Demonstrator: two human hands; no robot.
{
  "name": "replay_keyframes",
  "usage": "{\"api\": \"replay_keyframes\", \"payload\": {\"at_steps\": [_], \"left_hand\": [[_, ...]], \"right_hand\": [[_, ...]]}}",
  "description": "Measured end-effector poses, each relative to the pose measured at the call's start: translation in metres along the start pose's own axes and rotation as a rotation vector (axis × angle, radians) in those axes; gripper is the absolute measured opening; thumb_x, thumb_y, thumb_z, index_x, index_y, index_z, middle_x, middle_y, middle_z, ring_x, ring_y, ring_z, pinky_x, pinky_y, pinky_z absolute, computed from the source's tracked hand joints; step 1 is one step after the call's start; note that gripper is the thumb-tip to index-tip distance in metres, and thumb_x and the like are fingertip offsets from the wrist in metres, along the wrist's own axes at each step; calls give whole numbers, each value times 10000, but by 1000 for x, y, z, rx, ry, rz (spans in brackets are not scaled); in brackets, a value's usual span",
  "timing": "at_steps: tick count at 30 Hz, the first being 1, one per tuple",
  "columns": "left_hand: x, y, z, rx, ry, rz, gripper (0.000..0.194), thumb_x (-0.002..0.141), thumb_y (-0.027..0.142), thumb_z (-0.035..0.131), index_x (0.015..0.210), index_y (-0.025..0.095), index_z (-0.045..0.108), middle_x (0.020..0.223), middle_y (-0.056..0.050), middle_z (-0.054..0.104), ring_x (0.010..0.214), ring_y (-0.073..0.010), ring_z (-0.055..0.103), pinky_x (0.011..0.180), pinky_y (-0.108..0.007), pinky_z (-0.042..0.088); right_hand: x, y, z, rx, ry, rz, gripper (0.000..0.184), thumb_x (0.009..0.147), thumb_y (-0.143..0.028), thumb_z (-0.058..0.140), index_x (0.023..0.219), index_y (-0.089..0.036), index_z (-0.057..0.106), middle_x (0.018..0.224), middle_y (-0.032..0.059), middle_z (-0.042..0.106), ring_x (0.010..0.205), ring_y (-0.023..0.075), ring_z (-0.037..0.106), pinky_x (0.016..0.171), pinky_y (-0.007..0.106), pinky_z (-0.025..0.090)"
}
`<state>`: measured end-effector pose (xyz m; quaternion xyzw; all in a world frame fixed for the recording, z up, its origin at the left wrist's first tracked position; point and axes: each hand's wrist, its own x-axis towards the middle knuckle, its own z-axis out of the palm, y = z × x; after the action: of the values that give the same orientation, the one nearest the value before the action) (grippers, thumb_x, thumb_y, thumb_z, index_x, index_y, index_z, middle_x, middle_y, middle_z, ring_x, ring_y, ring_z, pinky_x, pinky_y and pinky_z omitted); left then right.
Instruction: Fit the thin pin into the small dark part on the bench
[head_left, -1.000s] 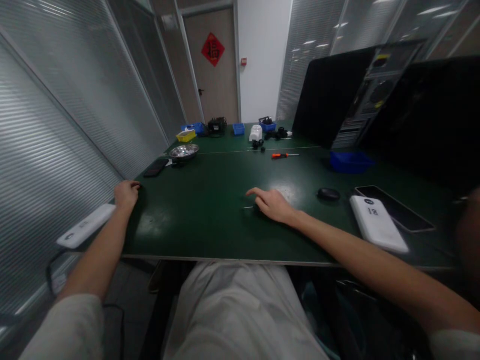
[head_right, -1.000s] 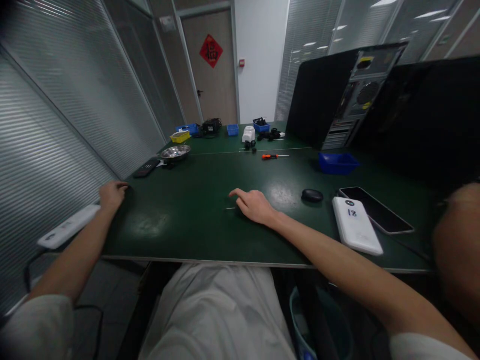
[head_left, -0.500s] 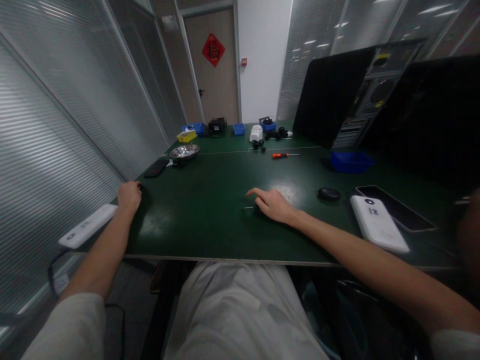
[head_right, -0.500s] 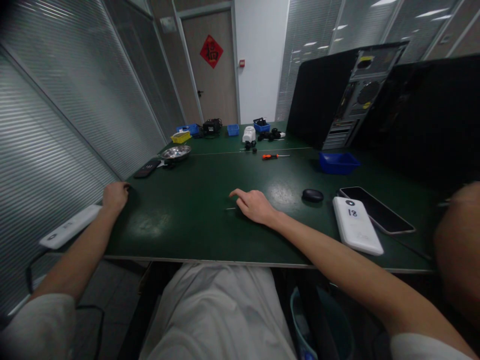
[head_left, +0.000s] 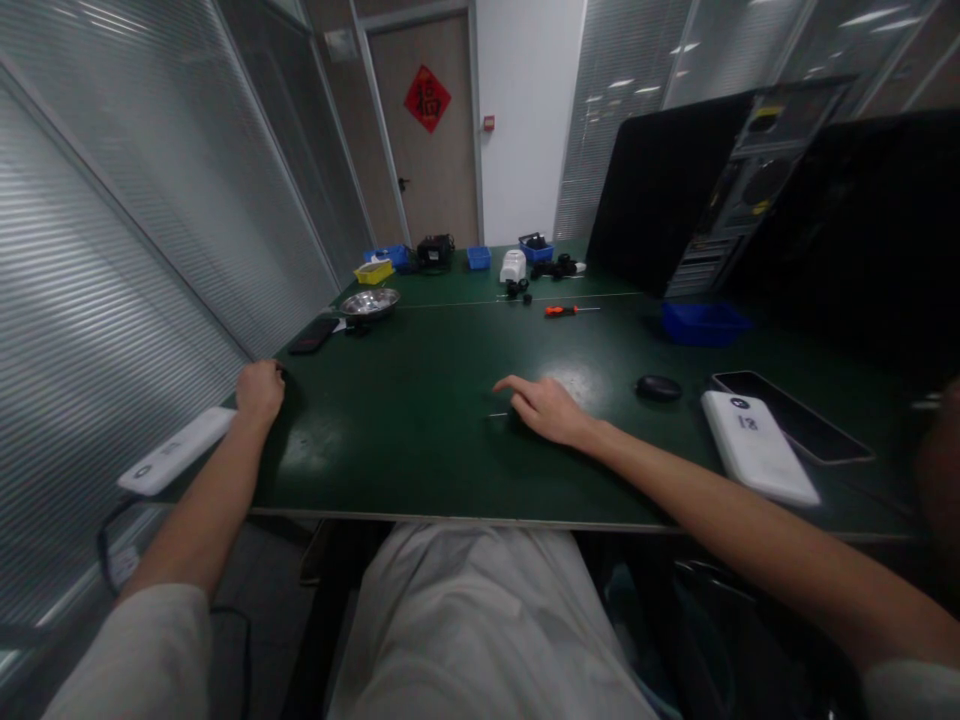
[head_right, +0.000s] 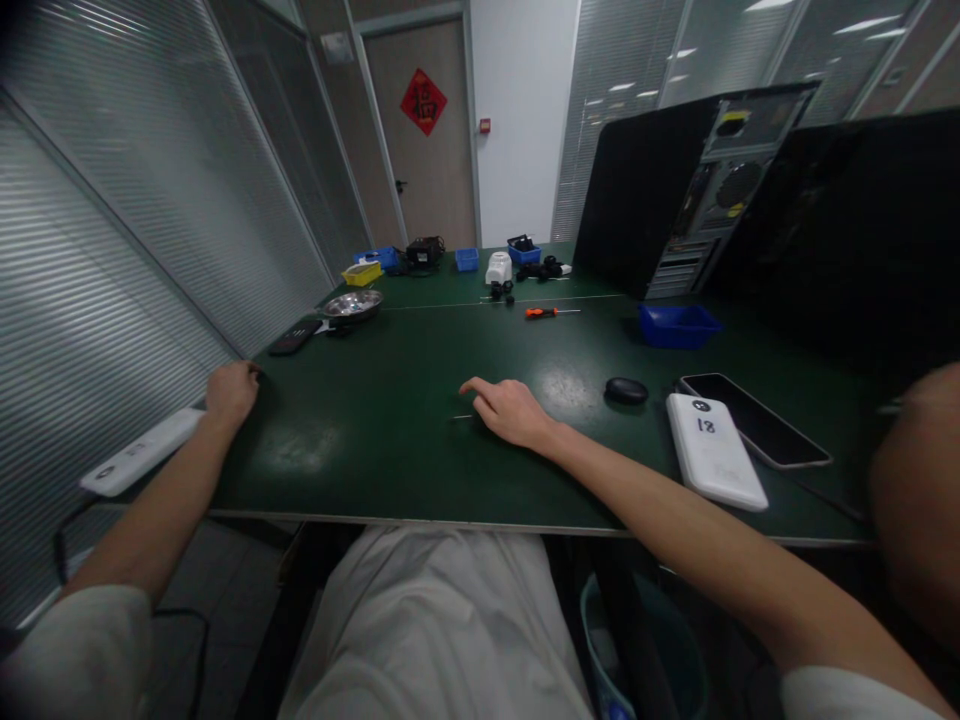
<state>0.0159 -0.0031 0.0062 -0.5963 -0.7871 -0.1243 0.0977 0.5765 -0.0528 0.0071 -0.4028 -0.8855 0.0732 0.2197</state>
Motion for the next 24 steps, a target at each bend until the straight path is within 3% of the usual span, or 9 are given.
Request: {"api": "replay_keyframes", "payload": {"at_steps": [8, 17, 24], "left_hand": [[-3, 0, 0, 118, 61, -12, 383, 989, 217, 475, 1227, 18, 701, 1137, -170, 623, 927, -217, 485, 831, -292, 352], [-3, 6, -3, 155, 44, -78, 398, 996, 251, 459, 1147, -15, 714, 1010, -172, 630, 889, -238, 498, 823, -327, 368], [-2, 13, -7, 146, 52, -145, 377, 960, 243, 515, 1042, -80, 691, 926, -198, 620, 980, -299, 513, 896, -432, 351]], "right_hand": [[0, 0, -1, 9, -13, 7, 348, 1030, -235, 382, 1288, -229, 615, 624, -44, 517, 583, 133, 482, 659, 260, 303], [0, -1, -1, 18, -17, 8, 346, 1034, -240, 380, 1287, -224, 617, 632, -41, 534, 584, 132, 479, 665, 261, 305], [-1, -1, 0, -3, -9, -3, 345, 1026, -235, 382, 1275, -229, 620, 628, -42, 537, 570, 134, 481, 648, 263, 291]]}}
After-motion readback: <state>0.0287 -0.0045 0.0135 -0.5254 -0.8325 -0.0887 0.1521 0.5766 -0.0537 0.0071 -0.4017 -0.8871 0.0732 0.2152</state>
